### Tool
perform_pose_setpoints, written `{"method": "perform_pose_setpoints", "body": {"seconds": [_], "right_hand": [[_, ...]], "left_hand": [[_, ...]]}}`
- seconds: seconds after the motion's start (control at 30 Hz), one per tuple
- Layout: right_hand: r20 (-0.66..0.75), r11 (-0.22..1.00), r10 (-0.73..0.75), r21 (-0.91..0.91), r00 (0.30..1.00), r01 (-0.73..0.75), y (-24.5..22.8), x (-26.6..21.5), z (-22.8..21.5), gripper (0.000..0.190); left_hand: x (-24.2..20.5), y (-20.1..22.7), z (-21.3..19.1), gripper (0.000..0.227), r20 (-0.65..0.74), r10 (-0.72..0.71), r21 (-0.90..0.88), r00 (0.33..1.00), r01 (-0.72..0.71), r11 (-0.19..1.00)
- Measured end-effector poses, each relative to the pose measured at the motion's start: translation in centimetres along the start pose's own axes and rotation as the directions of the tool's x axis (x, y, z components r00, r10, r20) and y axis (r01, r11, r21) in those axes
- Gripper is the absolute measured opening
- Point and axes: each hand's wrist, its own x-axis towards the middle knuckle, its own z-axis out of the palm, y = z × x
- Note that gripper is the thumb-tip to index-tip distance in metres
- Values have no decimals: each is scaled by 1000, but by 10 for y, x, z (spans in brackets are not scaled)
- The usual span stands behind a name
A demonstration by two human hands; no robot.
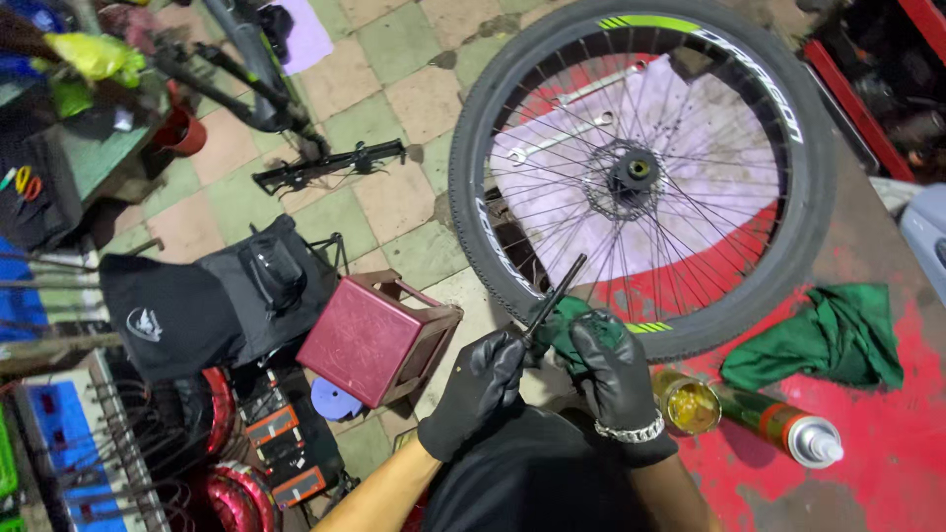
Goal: The person sprays a lubricant onto the bicycle wheel hub, wipes the hub and axle with a cloth, and applies grease to the hub bearings by hand.
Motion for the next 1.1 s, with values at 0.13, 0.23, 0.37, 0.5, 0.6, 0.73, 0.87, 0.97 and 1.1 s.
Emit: {"method": "perform_pose_setpoints", "body": {"seconds": [0.13,0.23,0.37,0.5,0.6,0.73,0.87,0.97,1.1], "right_hand": [[-11,994,-22,-105,1000,20,1,0,1,23],[-214,974,115,214,970,-69,29,3,3,22],[-264,983,136,155,955,-97,51,0,-5,18],[-362,972,37,-205,932,-118,43,-13,-16,16],[-359,995,62,-49,931,-85,37,-20,-19,16],[98,314,-626,-877,773,365,32,-25,-32,12],[-189,614,-469,-772,863,165,24,-31,-32,16],[-301,738,-323,-673,897,40,21,-28,-35,14],[-480,979,-36,-194,877,-66,37,-16,-48,19]], "left_hand": [[10,9,7,18,51,308,343,950,-306,888],[19,13,18,12,50,247,525,968,-236,818],[27,24,25,8,262,548,592,795,-581,559],[32,33,27,11,455,506,599,732,-673,435],[36,36,31,13,480,401,607,780,-626,490],[43,41,25,20,687,569,382,452,-891,247],[43,30,22,34,518,-279,18,809,316,949],[47,31,20,31,630,-366,-198,685,597,777],[50,39,23,35,650,-332,-208,684,580,788]]}}
